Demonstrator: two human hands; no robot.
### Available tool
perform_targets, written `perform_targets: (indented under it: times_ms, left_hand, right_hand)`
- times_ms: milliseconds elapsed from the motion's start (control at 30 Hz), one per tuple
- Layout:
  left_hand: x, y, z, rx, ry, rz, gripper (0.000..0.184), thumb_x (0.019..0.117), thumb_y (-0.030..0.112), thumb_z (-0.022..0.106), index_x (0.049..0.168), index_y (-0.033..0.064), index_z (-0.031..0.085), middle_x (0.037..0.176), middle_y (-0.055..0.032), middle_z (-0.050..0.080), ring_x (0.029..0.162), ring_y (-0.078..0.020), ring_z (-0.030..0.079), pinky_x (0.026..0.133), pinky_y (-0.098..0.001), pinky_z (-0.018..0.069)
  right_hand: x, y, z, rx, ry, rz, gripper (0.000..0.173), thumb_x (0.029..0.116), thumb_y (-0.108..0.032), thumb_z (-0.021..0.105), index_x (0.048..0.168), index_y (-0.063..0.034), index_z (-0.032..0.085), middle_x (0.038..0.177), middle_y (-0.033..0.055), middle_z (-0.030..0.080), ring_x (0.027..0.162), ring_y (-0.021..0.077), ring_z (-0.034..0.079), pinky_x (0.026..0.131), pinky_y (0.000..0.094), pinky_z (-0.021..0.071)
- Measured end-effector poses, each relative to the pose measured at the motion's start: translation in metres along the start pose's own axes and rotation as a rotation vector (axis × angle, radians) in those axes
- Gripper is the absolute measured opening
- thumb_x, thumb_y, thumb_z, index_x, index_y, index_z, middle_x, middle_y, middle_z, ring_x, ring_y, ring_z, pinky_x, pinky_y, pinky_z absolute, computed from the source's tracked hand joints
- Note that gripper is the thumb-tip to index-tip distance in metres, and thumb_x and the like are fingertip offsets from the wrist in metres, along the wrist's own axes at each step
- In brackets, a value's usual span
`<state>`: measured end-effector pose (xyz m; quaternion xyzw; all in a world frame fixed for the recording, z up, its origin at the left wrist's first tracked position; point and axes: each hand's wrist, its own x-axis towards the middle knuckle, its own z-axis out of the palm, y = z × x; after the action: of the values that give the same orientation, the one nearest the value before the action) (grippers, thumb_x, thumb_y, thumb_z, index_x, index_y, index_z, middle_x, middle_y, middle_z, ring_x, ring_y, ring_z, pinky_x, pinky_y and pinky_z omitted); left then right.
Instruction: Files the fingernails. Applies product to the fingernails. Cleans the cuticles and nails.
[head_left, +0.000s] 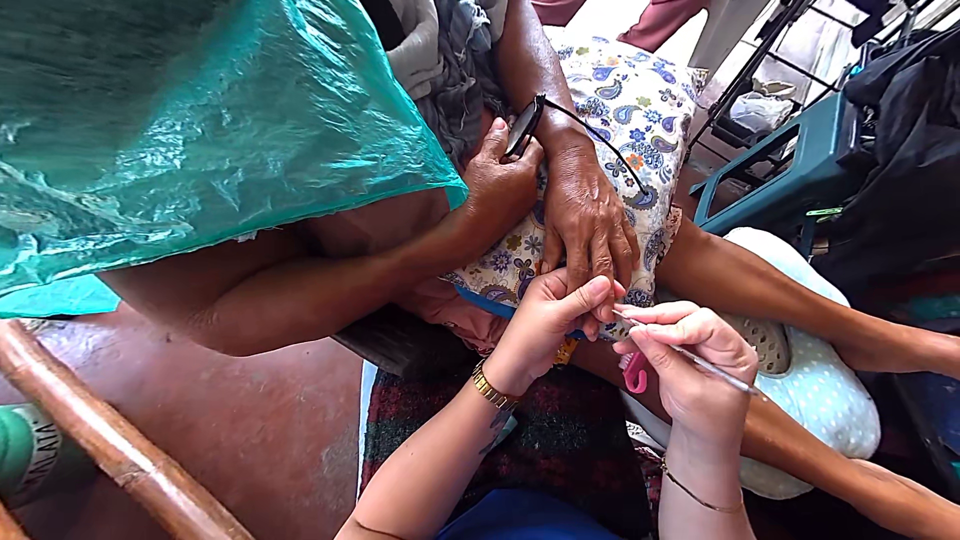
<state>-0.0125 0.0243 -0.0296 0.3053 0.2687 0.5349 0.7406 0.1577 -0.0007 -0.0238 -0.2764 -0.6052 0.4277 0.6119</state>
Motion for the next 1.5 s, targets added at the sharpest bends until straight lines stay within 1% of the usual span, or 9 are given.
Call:
perform_targets:
  times_ms: [367, 467, 567, 700, 800, 1100, 1233, 1333, 1500]
  left_hand:
    - [0.0, -0.001, 0.0, 0.014, -0.005, 0.009, 0.018, 0.1019, 0.006, 0.053, 0.095, 0.0002, 0.068, 0.068, -0.0034, 0.065, 0.057, -0.0049, 0.061, 0.059, -0.0185, 0.0542]
    - [0.001, 0.0, 0.0, 0.02, 0.003, 0.013, 0.018, 0.1016, 0.006, 0.053, 0.094, -0.0005, 0.069, 0.068, -0.0039, 0.066, 0.057, -0.0052, 0.061, 0.059, -0.0187, 0.0543]
    - [0.001, -0.001, 0.0, 0.017, -0.002, 0.014, 0.017, 0.1014, 0.006, 0.054, 0.094, -0.0002, 0.068, 0.069, -0.0035, 0.065, 0.058, -0.0052, 0.061, 0.059, -0.0187, 0.0542]
    - [0.0, -0.001, 0.0, 0.033, 0.011, 0.025, 0.017, 0.1005, 0.004, 0.054, 0.092, -0.0015, 0.068, 0.067, -0.0032, 0.065, 0.057, -0.0047, 0.061, 0.059, -0.0182, 0.0536]
    - [0.0, -0.001, 0.0, 0.026, 0.005, 0.024, 0.017, 0.1006, 0.004, 0.054, 0.091, -0.0007, 0.067, 0.067, -0.0029, 0.064, 0.057, -0.005, 0.061, 0.059, -0.0183, 0.054]
    - [0.0, -0.002, -0.002, 0.015, -0.002, 0.033, 0.016, 0.0999, 0.003, 0.055, 0.091, -0.0013, 0.068, 0.066, -0.0024, 0.064, 0.056, -0.0047, 0.06, 0.058, -0.018, 0.0531]
    - [-0.001, -0.001, -0.001, 0.01, -0.007, 0.024, 0.015, 0.1002, 0.003, 0.055, 0.093, -0.0019, 0.068, 0.067, -0.003, 0.064, 0.056, -0.0048, 0.06, 0.058, -0.0183, 0.0534]
    - [0.0, -0.001, -0.003, 0.008, -0.005, 0.031, 0.015, 0.1002, 0.003, 0.056, 0.092, -0.0021, 0.068, 0.066, -0.0032, 0.065, 0.056, -0.0045, 0.06, 0.058, -0.018, 0.0533]
    - [0.0, -0.001, -0.002, 0.008, -0.001, 0.024, 0.016, 0.1004, 0.003, 0.056, 0.091, -0.0014, 0.068, 0.066, -0.0026, 0.064, 0.056, -0.0048, 0.059, 0.058, -0.0182, 0.053]
  right_hand:
    - [0.005, -0.013, 0.003, -0.133, -0.021, 0.008, 0.014, 0.0872, 0.006, 0.074, 0.09, -0.0072, 0.072, 0.099, 0.0058, 0.074, 0.088, 0.0181, 0.077, 0.07, 0.0298, 0.0673]
    - [0.003, -0.016, 0.003, -0.218, -0.076, 0.004, 0.012, 0.0881, 0.003, 0.072, 0.091, -0.0081, 0.072, 0.1, 0.0059, 0.074, 0.093, 0.019, 0.077, 0.074, 0.0306, 0.0672]
    - [0.003, -0.017, 0.005, -0.214, -0.037, -0.006, 0.013, 0.0879, 0.005, 0.072, 0.088, -0.0076, 0.071, 0.099, 0.0056, 0.073, 0.092, 0.0188, 0.077, 0.072, 0.0302, 0.0675]
    - [0.002, -0.02, 0.006, -0.302, -0.084, -0.014, 0.012, 0.0875, 0.003, 0.071, 0.089, -0.0082, 0.071, 0.099, 0.0059, 0.075, 0.095, 0.0189, 0.076, 0.076, 0.0301, 0.0668]
    - [0.002, -0.019, 0.011, -0.306, -0.028, -0.039, 0.012, 0.0878, 0.004, 0.072, 0.087, -0.0079, 0.07, 0.099, 0.0051, 0.073, 0.09, 0.0169, 0.077, 0.072, 0.0288, 0.0672]
    - [-0.001, -0.023, 0.014, -0.415, -0.079, -0.042, 0.01, 0.0868, 0.003, 0.07, 0.085, -0.007, 0.07, 0.098, 0.0064, 0.075, 0.097, 0.0187, 0.076, 0.079, 0.0305, 0.0666]
    - [0.0, -0.024, 0.017, -0.403, -0.038, -0.043, 0.012, 0.0874, 0.004, 0.07, 0.085, -0.0074, 0.07, 0.098, 0.0053, 0.074, 0.093, 0.0165, 0.076, 0.075, 0.0289, 0.067]
    - [-0.001, -0.028, 0.017, -0.469, -0.094, -0.029, 0.01, 0.0869, 0.003, 0.068, 0.084, -0.007, 0.07, 0.098, 0.0064, 0.075, 0.098, 0.0176, 0.076, 0.08, 0.029, 0.0659]
    - [0.0, -0.026, 0.023, -0.49, -0.026, -0.059, 0.01, 0.0863, 0.003, 0.069, 0.084, -0.0064, 0.07, 0.097, 0.0052, 0.074, 0.092, 0.0147, 0.076, 0.076, 0.0267, 0.066]
